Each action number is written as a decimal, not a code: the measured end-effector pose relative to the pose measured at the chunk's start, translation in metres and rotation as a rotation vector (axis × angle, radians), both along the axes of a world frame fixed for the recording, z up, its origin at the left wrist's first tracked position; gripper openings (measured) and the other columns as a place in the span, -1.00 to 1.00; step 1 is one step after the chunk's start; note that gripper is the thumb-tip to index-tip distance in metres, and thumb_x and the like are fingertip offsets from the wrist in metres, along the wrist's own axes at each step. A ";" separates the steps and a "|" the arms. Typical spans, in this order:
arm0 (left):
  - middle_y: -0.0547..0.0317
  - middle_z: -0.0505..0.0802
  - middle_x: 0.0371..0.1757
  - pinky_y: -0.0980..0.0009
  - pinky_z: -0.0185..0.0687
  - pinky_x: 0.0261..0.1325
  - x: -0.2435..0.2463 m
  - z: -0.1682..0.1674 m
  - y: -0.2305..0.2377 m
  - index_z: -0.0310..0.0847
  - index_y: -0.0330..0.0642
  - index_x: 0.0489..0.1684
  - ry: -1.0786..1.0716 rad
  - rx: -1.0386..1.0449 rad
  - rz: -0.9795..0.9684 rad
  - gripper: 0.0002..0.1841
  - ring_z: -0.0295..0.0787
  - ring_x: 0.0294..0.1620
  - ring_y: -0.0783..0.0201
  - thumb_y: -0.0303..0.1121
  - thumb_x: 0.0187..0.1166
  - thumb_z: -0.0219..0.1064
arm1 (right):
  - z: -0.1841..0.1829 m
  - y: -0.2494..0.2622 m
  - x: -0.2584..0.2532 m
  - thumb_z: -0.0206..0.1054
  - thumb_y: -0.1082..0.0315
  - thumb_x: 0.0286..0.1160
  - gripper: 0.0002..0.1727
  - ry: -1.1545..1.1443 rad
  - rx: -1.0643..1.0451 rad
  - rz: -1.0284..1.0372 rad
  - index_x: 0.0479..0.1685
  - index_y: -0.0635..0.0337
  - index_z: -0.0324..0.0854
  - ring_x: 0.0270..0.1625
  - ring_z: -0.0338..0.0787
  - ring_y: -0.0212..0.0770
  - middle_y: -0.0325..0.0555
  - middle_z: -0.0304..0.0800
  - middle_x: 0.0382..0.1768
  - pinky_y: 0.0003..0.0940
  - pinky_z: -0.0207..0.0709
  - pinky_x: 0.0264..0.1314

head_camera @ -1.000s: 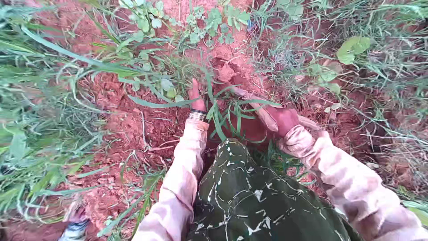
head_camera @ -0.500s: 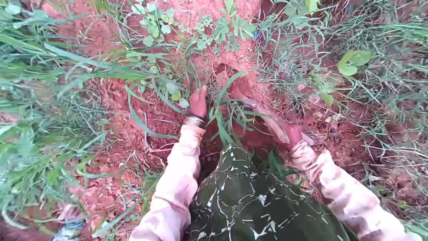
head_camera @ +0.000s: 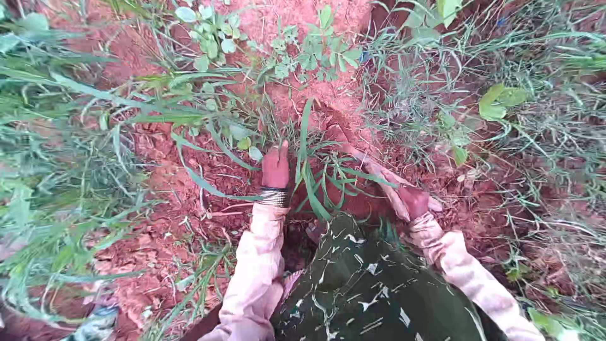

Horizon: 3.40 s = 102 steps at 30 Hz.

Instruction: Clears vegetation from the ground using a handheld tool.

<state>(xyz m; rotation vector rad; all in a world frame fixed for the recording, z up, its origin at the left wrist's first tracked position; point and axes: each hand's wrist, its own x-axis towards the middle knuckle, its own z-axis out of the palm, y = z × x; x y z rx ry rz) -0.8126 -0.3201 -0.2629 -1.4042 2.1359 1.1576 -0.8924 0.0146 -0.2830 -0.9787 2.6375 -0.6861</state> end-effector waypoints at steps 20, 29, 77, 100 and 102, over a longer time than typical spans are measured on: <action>-0.51 0.72 0.33 -0.37 0.49 0.38 -0.030 0.007 -0.029 0.22 -0.31 0.76 -0.261 0.017 -0.242 -0.40 0.67 0.39 -0.46 -0.07 0.88 0.02 | -0.019 0.001 -0.022 0.23 0.36 0.66 -0.64 -0.229 0.101 -0.106 0.19 0.47 0.76 -0.10 0.91 0.34 0.41 0.89 -0.12 0.29 0.66 0.09; -0.51 0.49 0.62 -0.29 0.32 0.63 -0.021 -0.019 0.014 -0.25 -0.23 0.92 -0.098 0.145 -0.049 -0.30 0.48 0.61 -0.43 -0.38 0.85 0.05 | 0.192 -0.154 -0.037 -0.14 0.57 0.83 -0.52 -0.856 0.666 -0.342 0.66 0.55 0.24 0.63 0.43 -0.27 0.26 0.41 0.65 -0.65 0.15 0.63; -0.44 0.51 0.63 -0.18 0.25 0.72 -0.052 0.013 -0.006 0.37 -0.52 0.60 -0.346 0.181 0.016 -0.33 0.39 0.72 -0.25 -0.06 0.75 0.23 | -0.029 -0.006 -0.037 0.17 0.24 0.74 -0.48 -0.307 0.286 -0.006 0.64 0.18 0.50 0.27 0.84 0.27 0.23 0.81 0.30 0.32 0.56 0.39; -0.39 0.66 0.49 -0.18 0.29 0.67 -0.028 0.089 0.059 0.50 -0.42 0.51 0.113 0.226 0.112 -0.45 0.52 0.61 -0.23 -0.14 0.74 0.27 | 0.038 0.036 -0.046 0.32 0.47 0.55 -0.51 -0.321 0.033 0.037 0.46 0.51 0.57 0.34 0.78 0.33 0.40 0.75 0.32 0.33 0.49 0.48; -0.36 0.62 0.55 -0.17 0.24 0.71 -0.033 0.093 0.052 0.47 -0.39 0.57 0.096 0.183 0.090 -0.46 0.47 0.66 -0.21 -0.12 0.80 0.19 | 0.045 0.064 -0.041 0.36 0.47 0.46 -0.51 -0.291 -0.063 0.004 0.38 0.56 0.60 0.29 0.83 0.28 0.39 0.79 0.26 0.24 0.56 0.45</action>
